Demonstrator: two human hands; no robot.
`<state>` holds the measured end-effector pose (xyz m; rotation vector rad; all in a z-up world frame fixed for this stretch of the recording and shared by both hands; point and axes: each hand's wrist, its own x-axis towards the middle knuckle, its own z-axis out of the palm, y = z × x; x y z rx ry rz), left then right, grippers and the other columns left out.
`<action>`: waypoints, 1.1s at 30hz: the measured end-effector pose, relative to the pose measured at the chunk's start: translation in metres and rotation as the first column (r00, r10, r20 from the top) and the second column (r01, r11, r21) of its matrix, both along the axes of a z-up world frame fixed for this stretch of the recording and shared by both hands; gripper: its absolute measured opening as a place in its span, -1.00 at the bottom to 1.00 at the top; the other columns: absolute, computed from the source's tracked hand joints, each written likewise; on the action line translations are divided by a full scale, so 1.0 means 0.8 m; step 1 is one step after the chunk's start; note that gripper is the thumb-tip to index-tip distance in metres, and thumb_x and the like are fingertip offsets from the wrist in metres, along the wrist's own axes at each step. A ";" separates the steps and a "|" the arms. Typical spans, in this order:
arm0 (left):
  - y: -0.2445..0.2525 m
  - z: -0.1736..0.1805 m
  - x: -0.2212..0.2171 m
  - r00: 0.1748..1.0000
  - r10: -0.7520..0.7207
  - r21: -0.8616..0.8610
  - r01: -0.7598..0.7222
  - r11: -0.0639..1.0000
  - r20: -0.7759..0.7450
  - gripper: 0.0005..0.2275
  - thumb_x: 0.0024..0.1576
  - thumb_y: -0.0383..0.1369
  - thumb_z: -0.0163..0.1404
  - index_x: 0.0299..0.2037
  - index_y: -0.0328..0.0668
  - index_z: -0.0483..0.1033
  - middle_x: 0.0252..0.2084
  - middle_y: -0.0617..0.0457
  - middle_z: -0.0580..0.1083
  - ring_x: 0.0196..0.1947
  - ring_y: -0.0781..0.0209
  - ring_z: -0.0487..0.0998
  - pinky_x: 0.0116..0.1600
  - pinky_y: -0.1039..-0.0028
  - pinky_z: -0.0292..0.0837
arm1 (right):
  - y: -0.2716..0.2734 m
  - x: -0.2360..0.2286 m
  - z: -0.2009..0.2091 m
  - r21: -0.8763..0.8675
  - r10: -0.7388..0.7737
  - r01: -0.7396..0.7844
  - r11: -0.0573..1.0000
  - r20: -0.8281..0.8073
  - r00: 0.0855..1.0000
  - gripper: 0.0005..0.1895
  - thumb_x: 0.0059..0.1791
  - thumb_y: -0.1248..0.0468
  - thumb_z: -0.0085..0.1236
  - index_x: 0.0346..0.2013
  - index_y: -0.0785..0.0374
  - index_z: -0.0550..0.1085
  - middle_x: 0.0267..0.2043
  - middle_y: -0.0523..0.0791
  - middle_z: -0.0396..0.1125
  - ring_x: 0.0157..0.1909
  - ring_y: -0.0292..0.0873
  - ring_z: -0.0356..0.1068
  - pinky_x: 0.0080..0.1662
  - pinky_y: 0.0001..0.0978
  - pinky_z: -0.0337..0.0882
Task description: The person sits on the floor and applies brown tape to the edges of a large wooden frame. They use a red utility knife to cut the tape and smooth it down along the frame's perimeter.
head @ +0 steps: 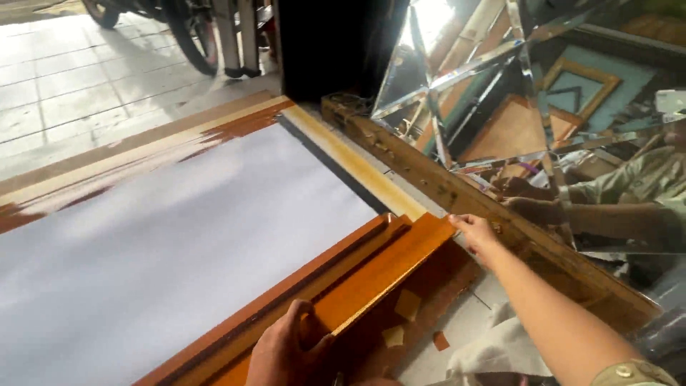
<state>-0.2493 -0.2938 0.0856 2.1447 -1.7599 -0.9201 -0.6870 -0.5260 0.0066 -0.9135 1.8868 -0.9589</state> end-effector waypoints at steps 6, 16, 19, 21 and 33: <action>-0.033 -0.036 0.013 0.986 -0.058 0.195 0.027 0.980 0.158 -0.48 0.13 0.28 0.30 0.13 0.53 0.32 -0.01 0.41 0.68 -0.12 0.31 0.68 -0.12 0.44 0.59 | 0.003 0.017 -0.025 -0.078 0.074 -0.100 0.992 -0.279 0.957 -0.63 0.14 -0.14 0.27 -0.10 0.05 0.70 0.01 -0.16 0.66 0.13 -0.08 0.53 0.07 -0.18 0.45; -0.037 -0.045 0.005 0.950 -0.175 0.151 0.139 0.979 0.260 -0.54 0.21 0.28 0.13 0.00 0.33 0.22 -0.18 0.37 0.59 -0.21 0.25 0.58 -0.24 0.34 0.42 | -0.014 0.012 -0.047 -0.107 0.061 -0.136 0.985 -0.518 0.853 -0.64 0.10 -0.22 0.27 -0.20 -0.07 0.68 -0.10 -0.24 0.68 0.02 -0.06 0.59 -0.05 -0.17 0.48; -0.034 -0.040 0.002 0.943 -0.180 0.104 0.157 0.982 0.280 -0.59 0.24 0.21 0.13 0.00 0.33 0.24 -0.25 0.35 0.60 -0.28 0.27 0.59 -0.32 0.39 0.43 | -0.008 0.017 -0.043 -0.116 0.043 -0.123 0.986 -0.530 0.847 -0.68 0.13 -0.17 0.27 -0.24 -0.05 0.66 -0.13 -0.21 0.68 -0.03 -0.03 0.59 -0.10 -0.13 0.48; -0.037 -0.034 0.003 0.945 -0.189 0.116 0.163 0.980 0.268 -0.61 0.24 0.16 0.15 -0.04 0.31 0.23 -0.20 0.37 0.64 -0.25 0.29 0.61 -0.29 0.42 0.49 | -0.007 0.023 -0.041 -0.117 0.021 -0.094 0.989 -0.512 0.859 -0.69 0.13 -0.16 0.29 -0.25 -0.06 0.66 -0.18 -0.22 0.66 -0.06 -0.07 0.58 -0.14 -0.14 0.47; -0.049 -0.051 0.005 0.942 -0.236 0.152 0.203 0.967 0.239 -0.58 0.26 0.17 0.20 -0.08 0.29 0.22 -0.24 0.44 0.61 -0.28 0.36 0.58 -0.32 0.45 0.44 | -0.005 0.030 -0.036 -0.106 0.032 -0.108 0.989 -0.553 0.832 -0.72 0.18 -0.11 0.27 -0.22 -0.04 0.62 -0.18 -0.11 0.67 -0.11 0.01 0.60 -0.22 -0.07 0.48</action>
